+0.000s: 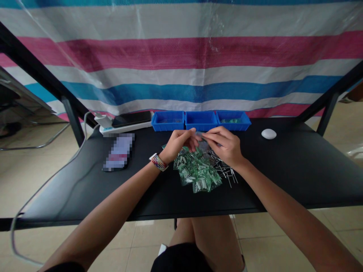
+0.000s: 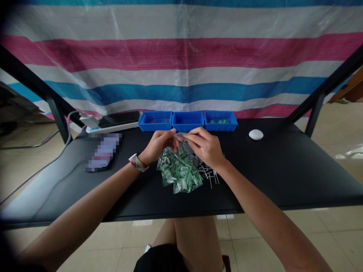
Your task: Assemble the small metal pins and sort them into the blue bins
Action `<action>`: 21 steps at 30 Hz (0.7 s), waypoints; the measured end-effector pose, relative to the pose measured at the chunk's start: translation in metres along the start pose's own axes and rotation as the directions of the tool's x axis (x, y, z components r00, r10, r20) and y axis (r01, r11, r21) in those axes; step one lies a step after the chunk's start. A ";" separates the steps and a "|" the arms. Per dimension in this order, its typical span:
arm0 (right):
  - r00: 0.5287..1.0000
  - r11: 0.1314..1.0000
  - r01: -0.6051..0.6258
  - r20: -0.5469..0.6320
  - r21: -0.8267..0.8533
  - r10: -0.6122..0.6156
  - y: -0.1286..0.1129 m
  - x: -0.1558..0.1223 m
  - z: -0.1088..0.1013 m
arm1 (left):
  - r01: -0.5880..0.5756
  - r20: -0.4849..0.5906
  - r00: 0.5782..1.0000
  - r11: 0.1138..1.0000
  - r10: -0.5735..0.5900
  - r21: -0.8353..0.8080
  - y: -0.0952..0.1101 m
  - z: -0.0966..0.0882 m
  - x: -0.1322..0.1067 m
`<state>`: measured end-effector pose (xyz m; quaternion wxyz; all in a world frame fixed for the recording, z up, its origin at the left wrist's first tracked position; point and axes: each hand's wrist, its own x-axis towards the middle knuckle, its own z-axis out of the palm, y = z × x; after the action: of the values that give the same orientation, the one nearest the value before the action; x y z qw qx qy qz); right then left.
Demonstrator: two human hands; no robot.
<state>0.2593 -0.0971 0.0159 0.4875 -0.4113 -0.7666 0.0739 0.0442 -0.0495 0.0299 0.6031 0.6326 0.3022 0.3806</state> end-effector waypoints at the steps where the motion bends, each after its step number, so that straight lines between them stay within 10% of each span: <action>1: 0.999 1.000 0.007 0.033 -0.028 -0.007 0.001 0.000 0.000 | 0.004 -0.001 1.000 1.000 -0.004 -0.016 0.001 0.001 0.000; 11: 0.998 0.996 -0.062 -0.022 -0.058 0.060 0.004 0.007 -0.001 | -0.131 -0.365 0.924 0.991 0.112 -0.027 -0.008 -0.023 0.013; 21: 0.915 0.986 0.030 0.402 -0.163 0.039 0.011 0.006 0.002 | -0.202 -0.427 0.895 0.971 0.130 -0.127 -0.020 -0.027 0.016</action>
<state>0.2626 -0.0849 0.0130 0.2828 -0.4282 -0.8531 0.0944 0.0307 -0.0200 0.0110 0.5411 0.5075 0.3353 0.5807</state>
